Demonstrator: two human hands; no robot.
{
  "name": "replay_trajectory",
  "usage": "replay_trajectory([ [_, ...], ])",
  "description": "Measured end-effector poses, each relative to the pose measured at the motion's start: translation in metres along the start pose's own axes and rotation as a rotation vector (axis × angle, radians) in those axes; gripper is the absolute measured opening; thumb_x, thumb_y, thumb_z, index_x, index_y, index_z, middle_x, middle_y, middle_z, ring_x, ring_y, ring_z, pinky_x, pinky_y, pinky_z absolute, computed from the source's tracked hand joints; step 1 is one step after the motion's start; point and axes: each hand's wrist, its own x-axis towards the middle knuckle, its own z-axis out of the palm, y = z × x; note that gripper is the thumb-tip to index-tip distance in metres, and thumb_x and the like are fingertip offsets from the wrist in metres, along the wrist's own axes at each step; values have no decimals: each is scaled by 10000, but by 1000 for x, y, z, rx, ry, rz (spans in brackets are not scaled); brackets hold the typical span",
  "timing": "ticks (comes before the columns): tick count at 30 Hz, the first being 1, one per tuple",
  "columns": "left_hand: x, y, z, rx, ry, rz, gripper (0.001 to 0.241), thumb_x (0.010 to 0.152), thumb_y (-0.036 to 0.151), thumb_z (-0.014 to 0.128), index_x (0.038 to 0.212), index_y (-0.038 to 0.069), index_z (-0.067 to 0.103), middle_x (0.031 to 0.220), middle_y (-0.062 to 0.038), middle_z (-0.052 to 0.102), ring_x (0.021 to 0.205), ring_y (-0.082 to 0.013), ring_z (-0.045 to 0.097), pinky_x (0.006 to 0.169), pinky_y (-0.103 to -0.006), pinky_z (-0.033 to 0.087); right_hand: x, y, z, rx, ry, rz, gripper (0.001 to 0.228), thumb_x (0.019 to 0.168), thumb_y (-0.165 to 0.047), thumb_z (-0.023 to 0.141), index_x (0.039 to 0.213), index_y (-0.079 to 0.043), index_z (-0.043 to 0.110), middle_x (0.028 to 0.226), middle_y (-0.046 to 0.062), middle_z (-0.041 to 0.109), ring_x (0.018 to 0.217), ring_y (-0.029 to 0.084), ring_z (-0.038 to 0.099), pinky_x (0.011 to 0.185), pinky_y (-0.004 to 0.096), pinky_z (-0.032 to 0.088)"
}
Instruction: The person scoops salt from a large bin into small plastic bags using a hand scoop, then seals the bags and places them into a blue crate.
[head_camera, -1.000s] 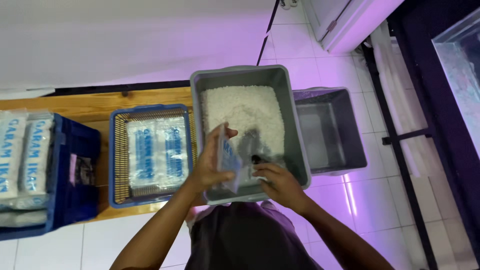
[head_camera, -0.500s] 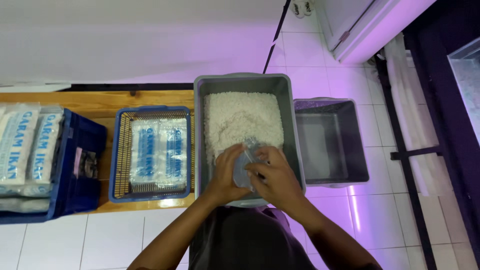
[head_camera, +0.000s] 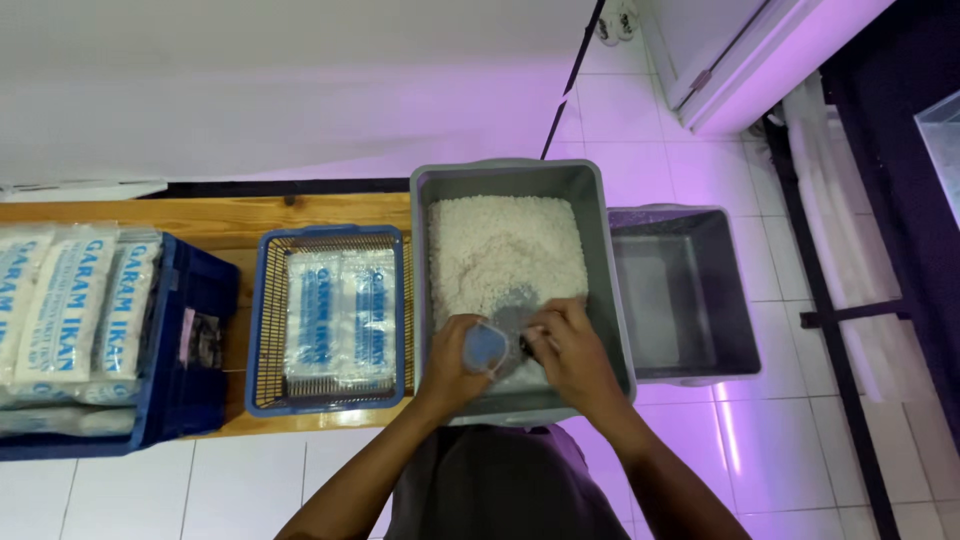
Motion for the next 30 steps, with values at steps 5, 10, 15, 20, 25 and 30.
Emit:
replay_trajectory([
  [5, -4, -13, -14, -91, 176, -48, 675, 740, 153, 992, 1323, 33, 675, 1186, -207, 745, 1181, -454, 740, 1025, -536, 559, -28, 119, 32, -435, -570, 419, 297, 1024, -221, 690, 1206, -13, 799, 1137, 261, 780, 1063, 474, 807, 791, 542, 651],
  [10, -5, -28, -20, -153, 250, -114, 716, 731, 183, 1026, 1344, 24, 691, 1140, -198, 765, 1149, -383, 760, 999, -498, 573, -42, 180, 72, -576, -774, 648, 352, 942, -198, 736, 1170, 61, 807, 1130, 317, 812, 1077, 475, 814, 788, 566, 670],
  [15, -8, -37, -22, -200, 246, -146, 683, 802, 217, 1011, 1358, -4, 680, 1135, -242, 749, 1113, -426, 757, 985, -545, 565, -26, 158, 69, -628, -875, 700, 350, 1012, -129, 661, 1239, 107, 787, 1228, 322, 800, 1177, 478, 784, 883, 609, 655],
  [20, -12, -37, -23, -232, 230, -181, 689, 802, 208, 1008, 1362, -5, 665, 1107, -233, 729, 1093, -390, 747, 969, -533, 553, -33, 175, 75, -592, -844, 720, 514, 976, -239, 744, 1340, 122, 716, 1281, 356, 765, 1204, 505, 761, 908, 638, 640],
  [25, -13, -35, -21, -186, 236, -179, 686, 800, 206, 1009, 1351, -7, 660, 1079, -234, 716, 1050, -390, 746, 940, -523, 554, -31, 155, 55, -539, -842, 631, 595, 1006, -358, 699, 1420, 70, 685, 1361, 346, 738, 1262, 550, 726, 991, 649, 617],
  [30, -9, -35, -18, -139, 270, -80, 707, 767, 283, 1021, 1326, 19, 679, 1082, -217, 735, 1046, -403, 765, 903, -490, 585, -32, 149, 43, -406, -880, 559, 456, 1037, -238, 579, 1300, 91, 756, 1230, 342, 785, 1155, 498, 777, 896, 544, 664],
])
